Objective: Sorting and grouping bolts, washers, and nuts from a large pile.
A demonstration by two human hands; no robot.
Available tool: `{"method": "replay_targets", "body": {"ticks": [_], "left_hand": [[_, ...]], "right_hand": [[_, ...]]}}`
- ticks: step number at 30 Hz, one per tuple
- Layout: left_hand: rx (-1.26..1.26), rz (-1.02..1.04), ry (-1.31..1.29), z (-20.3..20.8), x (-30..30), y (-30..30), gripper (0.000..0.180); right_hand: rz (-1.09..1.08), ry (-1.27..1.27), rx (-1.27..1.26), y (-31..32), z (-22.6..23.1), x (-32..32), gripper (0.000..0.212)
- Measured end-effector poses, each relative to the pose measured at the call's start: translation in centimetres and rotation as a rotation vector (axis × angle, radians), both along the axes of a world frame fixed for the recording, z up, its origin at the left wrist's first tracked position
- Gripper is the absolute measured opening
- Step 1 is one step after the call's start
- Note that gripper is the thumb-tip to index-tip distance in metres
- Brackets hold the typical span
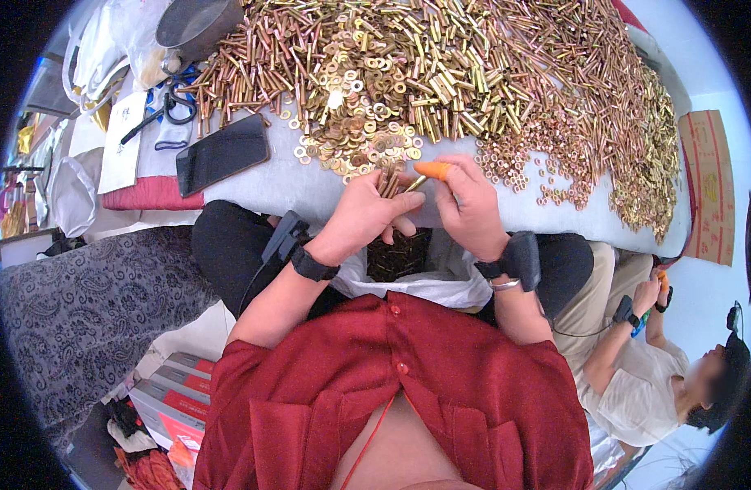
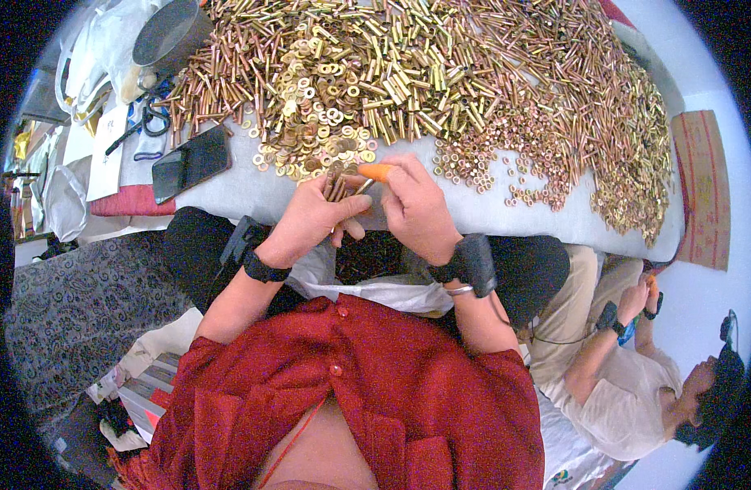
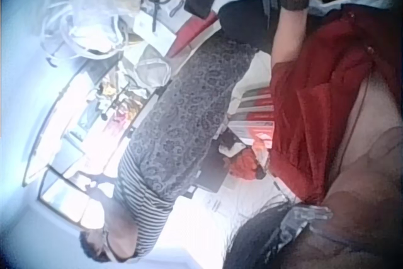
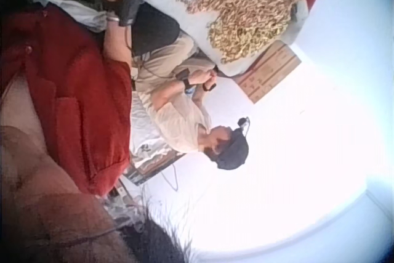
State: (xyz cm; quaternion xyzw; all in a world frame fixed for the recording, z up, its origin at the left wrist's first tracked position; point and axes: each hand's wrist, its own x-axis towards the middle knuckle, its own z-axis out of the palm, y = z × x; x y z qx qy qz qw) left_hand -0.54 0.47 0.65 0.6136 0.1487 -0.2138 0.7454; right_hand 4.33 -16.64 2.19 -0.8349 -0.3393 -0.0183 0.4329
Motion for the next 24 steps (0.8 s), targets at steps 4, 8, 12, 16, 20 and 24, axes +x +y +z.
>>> {"method": "replay_targets", "body": {"ticks": [4, 8, 12, 16, 20, 24], "left_hand": [[-0.080, 0.132, -0.024, -0.2, 0.2, 0.0, 0.028], [-0.192, 0.160, -0.025, -0.8, 0.2, 0.6, 0.030], [-0.209, 0.216, -0.059, -0.5, 0.2, 0.8, 0.028], [-0.279, 0.246, -0.057, -0.5, 0.4, 0.3, 0.029], [-0.242, 0.187, -0.067, -0.7, 0.5, -0.2, 0.026], [-0.163, 0.128, -0.104, -1.1, 0.3, -0.5, 0.022]], "right_hand": [[-0.094, 0.212, 0.152, 1.0, -1.1, 1.1, 0.021], [-0.227, -0.221, -0.149, 1.7, -3.5, 3.3, 0.014], [-0.237, -0.306, -0.192, 1.8, -4.1, 3.7, 0.013], [-0.343, -0.079, 0.050, 1.2, -4.2, 2.2, 0.011], [-0.377, 0.213, 0.255, 1.6, -3.0, -0.3, 0.012], [-0.330, 0.185, 0.247, 1.8, -2.9, -1.6, 0.015]]}}
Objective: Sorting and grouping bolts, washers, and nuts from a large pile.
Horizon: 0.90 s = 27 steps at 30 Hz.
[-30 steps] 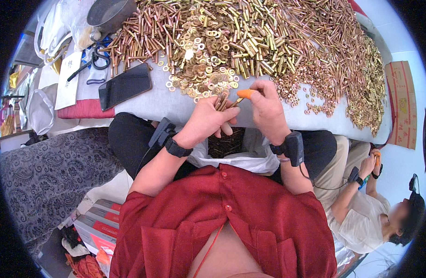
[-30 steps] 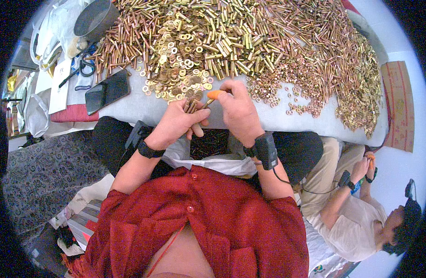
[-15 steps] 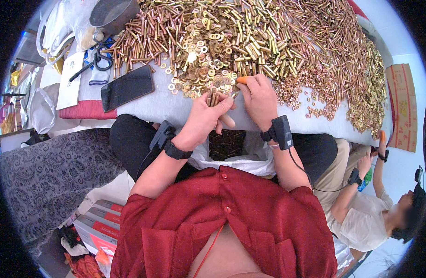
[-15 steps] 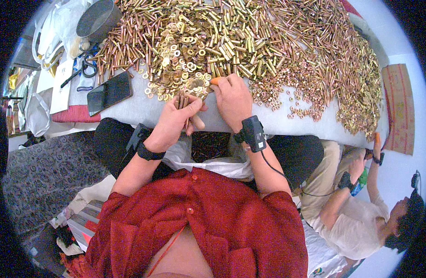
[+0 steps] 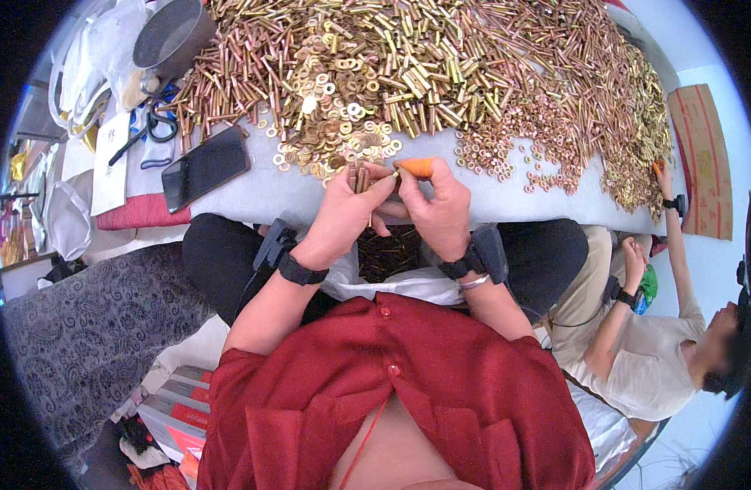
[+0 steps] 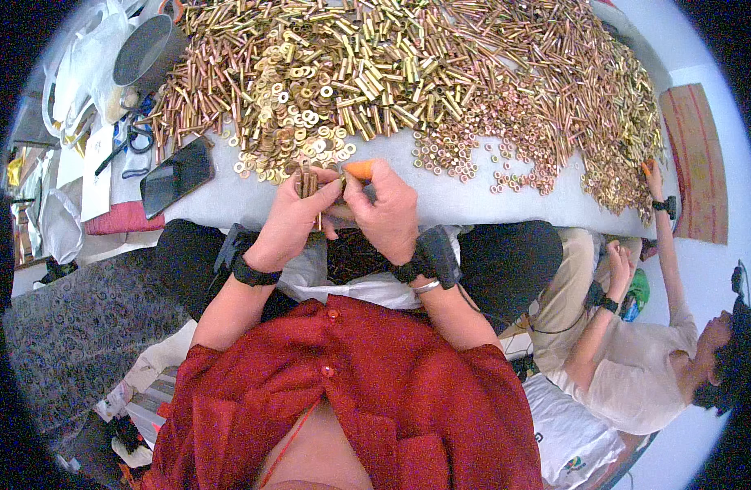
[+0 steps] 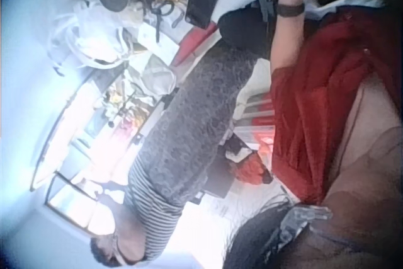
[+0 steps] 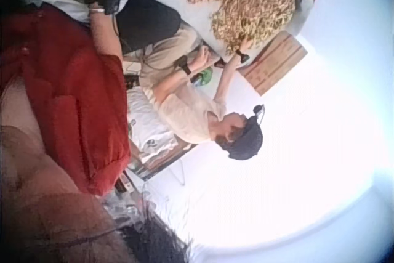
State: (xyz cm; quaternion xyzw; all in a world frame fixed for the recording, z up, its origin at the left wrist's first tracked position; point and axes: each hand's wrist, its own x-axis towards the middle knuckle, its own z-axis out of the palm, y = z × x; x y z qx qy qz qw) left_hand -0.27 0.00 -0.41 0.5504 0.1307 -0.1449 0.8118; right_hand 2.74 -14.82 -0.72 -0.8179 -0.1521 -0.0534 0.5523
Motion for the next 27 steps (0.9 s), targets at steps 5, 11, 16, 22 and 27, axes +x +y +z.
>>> {"method": "replay_targets", "body": {"ticks": [5, 11, 16, 22, 27], "left_hand": [[-0.086, 0.017, 0.013, -0.5, 0.1, 0.0, 0.024], [-0.121, 0.072, 0.036, 0.3, -0.1, -0.1, 0.026], [-0.048, 0.067, 0.007, 0.0, -0.1, -0.5, 0.025], [0.028, 0.076, -0.019, -0.4, -0.1, -0.3, 0.021], [0.106, 0.061, -0.024, -0.1, 0.0, -0.6, 0.016]], "right_hand": [[0.128, -0.499, -0.239, -1.0, -1.1, 0.1, 0.024], [-0.164, -0.367, -0.564, -4.3, 0.5, 1.5, 0.024], [-0.221, -0.338, -0.772, -4.8, -0.7, 2.4, 0.018], [-0.153, -0.260, -0.613, -3.1, -0.1, 3.2, 0.010], [0.040, 0.194, 0.059, -1.3, 1.2, 1.3, 0.016]]}}
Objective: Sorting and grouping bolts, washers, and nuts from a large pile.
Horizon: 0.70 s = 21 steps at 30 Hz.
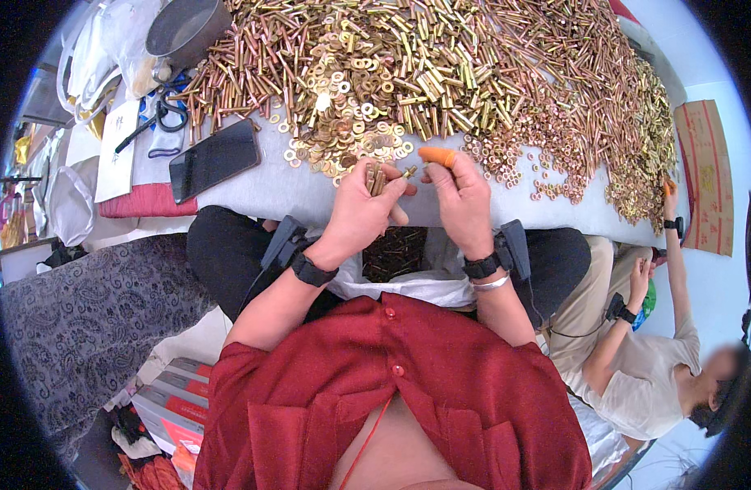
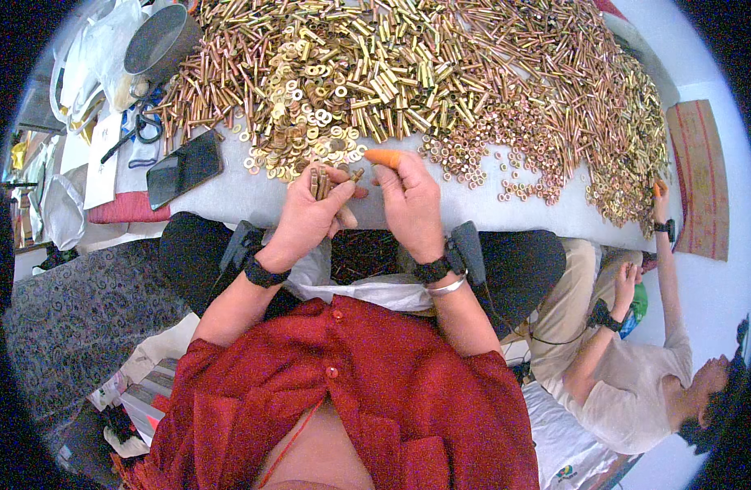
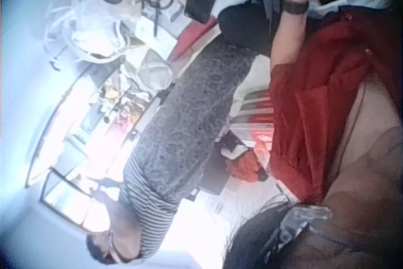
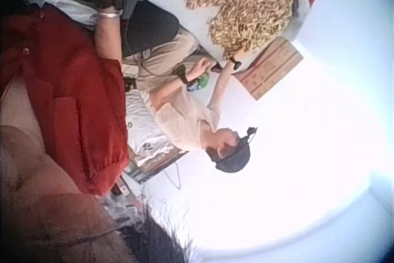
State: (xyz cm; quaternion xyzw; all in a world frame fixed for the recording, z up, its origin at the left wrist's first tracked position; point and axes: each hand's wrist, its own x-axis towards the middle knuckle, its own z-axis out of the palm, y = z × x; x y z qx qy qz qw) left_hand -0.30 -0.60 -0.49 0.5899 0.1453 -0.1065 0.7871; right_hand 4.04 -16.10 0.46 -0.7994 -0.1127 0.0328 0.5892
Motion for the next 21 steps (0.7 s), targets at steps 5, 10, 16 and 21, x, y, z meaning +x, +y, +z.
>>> {"method": "replay_targets", "body": {"ticks": [5, 10, 16, 21], "left_hand": [[0.015, 0.022, -0.058, 0.1, -0.2, -0.4, 0.014], [0.073, 0.008, -0.144, -0.4, -0.3, -0.6, 0.011], [0.268, 0.012, -0.321, -0.6, -0.3, -0.6, 0.011], [0.121, 0.011, -0.228, -0.5, -0.1, -0.6, 0.011]], "right_hand": [[0.000, -0.161, -0.011, 0.9, -0.8, -0.9, 0.015], [-0.002, -0.121, 0.008, 0.3, -0.3, -1.2, 0.015], [0.080, -0.205, -0.301, -0.5, 0.8, 0.2, 0.018], [0.041, -0.141, -0.274, 0.1, 0.2, 1.0, 0.021]]}}
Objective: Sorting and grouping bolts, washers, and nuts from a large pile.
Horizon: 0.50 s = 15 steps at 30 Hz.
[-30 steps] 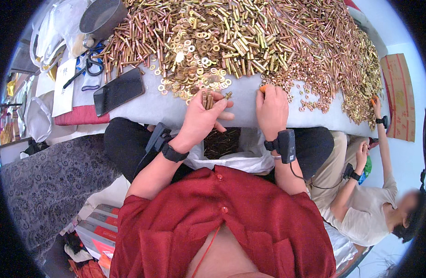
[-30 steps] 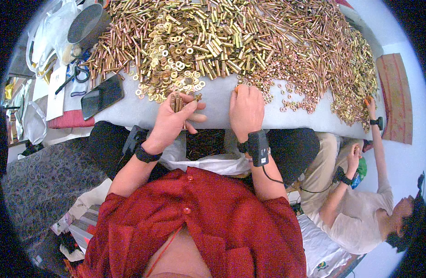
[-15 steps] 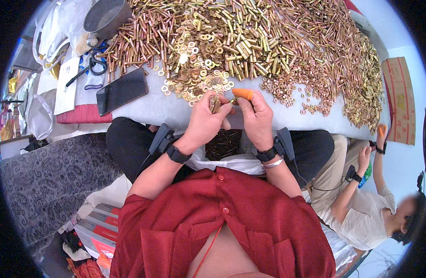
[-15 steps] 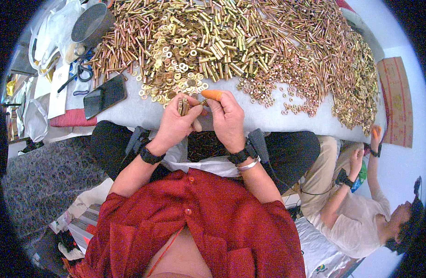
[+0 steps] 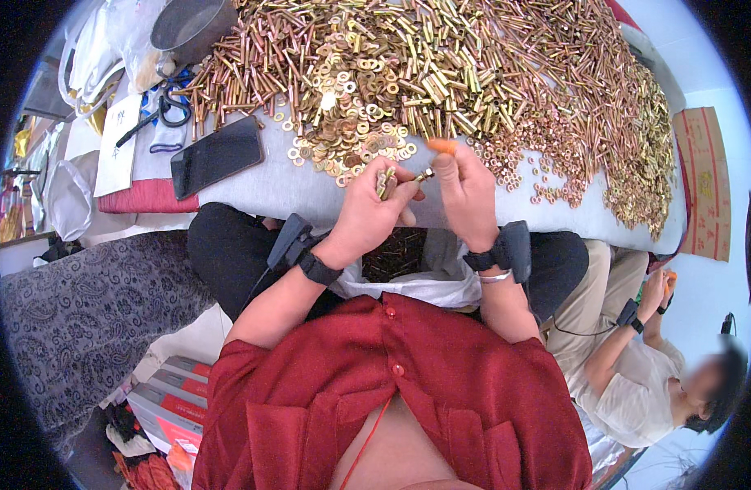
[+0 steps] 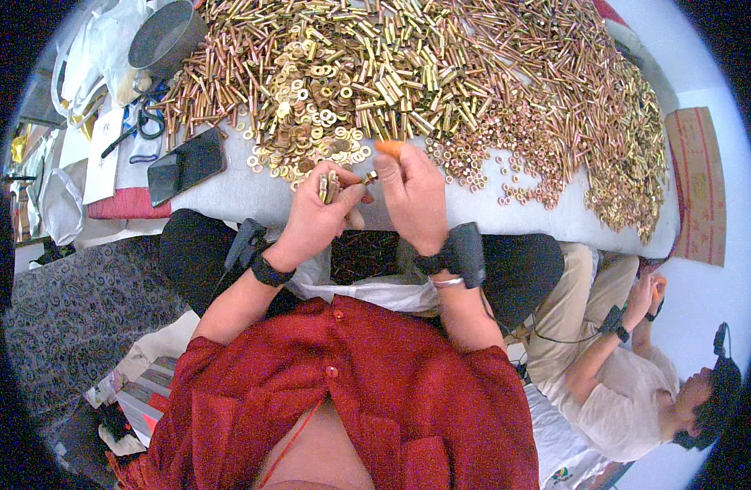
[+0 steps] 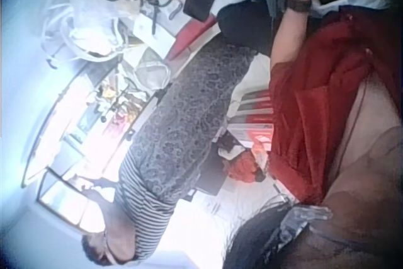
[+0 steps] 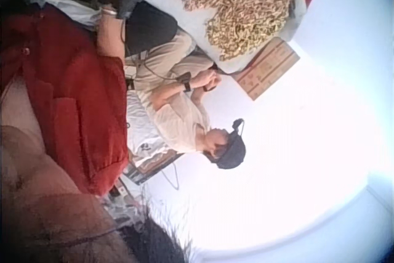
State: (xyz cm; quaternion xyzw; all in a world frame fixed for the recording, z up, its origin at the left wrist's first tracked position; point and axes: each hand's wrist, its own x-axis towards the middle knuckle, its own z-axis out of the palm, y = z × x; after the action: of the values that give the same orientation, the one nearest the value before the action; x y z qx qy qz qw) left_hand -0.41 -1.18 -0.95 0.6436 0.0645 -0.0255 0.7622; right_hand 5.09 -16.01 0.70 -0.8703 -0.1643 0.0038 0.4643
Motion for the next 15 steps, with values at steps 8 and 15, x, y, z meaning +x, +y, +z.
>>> {"method": "replay_targets", "body": {"ticks": [8, 15], "left_hand": [[-0.340, -0.071, 0.120, 0.5, 0.2, 0.7, 0.013], [-0.499, -0.033, 0.094, 0.1, 0.3, 1.2, 0.014]], "right_hand": [[0.089, 0.444, 0.378, -0.3, -0.4, -0.7, 0.037], [0.051, 0.638, 1.011, 0.0, 0.1, -1.6, 0.060]]}}
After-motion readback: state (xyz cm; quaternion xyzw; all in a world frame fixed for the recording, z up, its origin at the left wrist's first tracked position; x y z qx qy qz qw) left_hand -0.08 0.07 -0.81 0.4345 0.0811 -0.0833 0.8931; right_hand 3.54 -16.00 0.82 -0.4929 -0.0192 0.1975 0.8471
